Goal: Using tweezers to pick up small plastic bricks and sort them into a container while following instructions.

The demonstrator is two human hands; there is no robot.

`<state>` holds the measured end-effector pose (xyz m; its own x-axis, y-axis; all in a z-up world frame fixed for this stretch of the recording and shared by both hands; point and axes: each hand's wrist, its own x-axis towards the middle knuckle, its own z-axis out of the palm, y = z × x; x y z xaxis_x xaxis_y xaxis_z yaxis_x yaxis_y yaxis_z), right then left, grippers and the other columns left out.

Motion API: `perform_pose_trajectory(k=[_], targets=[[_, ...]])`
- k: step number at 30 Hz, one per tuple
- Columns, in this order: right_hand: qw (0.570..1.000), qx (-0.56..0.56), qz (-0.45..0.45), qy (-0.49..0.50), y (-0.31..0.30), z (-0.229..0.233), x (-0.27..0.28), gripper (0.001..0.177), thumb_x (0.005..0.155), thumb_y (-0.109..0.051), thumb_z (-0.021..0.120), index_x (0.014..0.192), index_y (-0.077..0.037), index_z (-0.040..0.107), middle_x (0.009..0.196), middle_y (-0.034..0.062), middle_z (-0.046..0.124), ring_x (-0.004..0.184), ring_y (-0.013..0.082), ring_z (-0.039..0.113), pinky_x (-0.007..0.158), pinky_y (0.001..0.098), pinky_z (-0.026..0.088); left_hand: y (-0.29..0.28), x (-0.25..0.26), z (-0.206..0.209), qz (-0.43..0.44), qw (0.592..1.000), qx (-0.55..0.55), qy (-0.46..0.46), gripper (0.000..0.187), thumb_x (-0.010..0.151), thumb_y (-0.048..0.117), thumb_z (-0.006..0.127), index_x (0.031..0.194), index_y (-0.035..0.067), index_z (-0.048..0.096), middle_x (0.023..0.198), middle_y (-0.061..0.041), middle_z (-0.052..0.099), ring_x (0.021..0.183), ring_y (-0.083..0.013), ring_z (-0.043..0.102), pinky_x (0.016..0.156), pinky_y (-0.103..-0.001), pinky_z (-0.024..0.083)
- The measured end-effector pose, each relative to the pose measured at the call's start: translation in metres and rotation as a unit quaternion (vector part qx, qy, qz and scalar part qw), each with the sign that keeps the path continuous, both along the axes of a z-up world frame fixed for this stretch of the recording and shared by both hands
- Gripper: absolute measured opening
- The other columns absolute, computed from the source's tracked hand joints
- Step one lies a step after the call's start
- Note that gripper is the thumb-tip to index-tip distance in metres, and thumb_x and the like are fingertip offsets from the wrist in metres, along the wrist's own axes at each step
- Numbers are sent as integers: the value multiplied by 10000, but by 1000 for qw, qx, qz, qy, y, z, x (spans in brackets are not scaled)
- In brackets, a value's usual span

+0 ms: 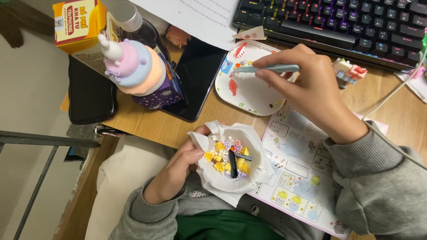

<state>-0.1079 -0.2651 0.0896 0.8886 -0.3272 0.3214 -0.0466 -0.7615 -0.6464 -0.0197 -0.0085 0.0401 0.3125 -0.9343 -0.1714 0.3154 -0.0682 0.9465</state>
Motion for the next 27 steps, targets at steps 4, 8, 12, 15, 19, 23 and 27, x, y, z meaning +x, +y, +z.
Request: perform_pose_trajectory(k=[4,8,12,15,19,23,27], targets=[[999,17,-25,-21,5,6,-6,97,957,-104,717,1051,-84,732,1015,44,717,913,167,547,756,295,465,0,1,-1,6,1000,15,-16,653,874,302,385,1452,6,318,1522,-142,367,1427,-238,310,1140,-354,235],[979,-128,-12,-159,1,0,-4,97,1038,40,640,999,-20,705,968,91,595,936,251,468,863,387,317,0,-2,0,-1,1000,-22,13,642,904,283,373,1468,-9,280,1546,-142,331,1438,-235,285,1152,-360,232],[954,-245,83,-150,-3,2,14,228,1042,120,497,1149,-1,658,926,141,531,855,330,451,804,426,352,-3,-2,6,-9,1000,2,10,644,888,299,369,1468,25,308,1495,-115,387,1380,-214,357,1080,-322,318],[932,-322,105,-127,-5,5,20,218,991,173,544,1168,71,619,849,108,508,808,254,415,711,354,379,-2,-1,3,-8,1000,-27,5,637,897,290,365,1462,2,303,1520,-134,359,1423,-230,303,1139,-339,247],[960,-244,66,-118,-18,16,12,233,1070,111,588,1204,-35,710,874,86,537,836,295,462,784,408,353,-1,-1,4,-5,1000,7,16,656,886,306,372,1477,33,294,1510,-109,379,1385,-216,355,1075,-322,325],[951,-299,78,16,-9,2,17,166,885,-149,770,1051,-137,773,872,51,597,825,254,468,683,373,409,-4,0,5,-16,1000,-19,18,656,883,323,390,1463,28,307,1489,-113,389,1391,-219,349,1103,-334,302],[931,-359,63,-4,-8,-25,32,188,896,-179,743,1075,-227,779,853,37,526,794,265,467,660,386,430,3,1,-13,9,1000,11,20,671,897,282,376,1496,22,222,1563,-123,292,1442,-218,255,1140,-337,221]])
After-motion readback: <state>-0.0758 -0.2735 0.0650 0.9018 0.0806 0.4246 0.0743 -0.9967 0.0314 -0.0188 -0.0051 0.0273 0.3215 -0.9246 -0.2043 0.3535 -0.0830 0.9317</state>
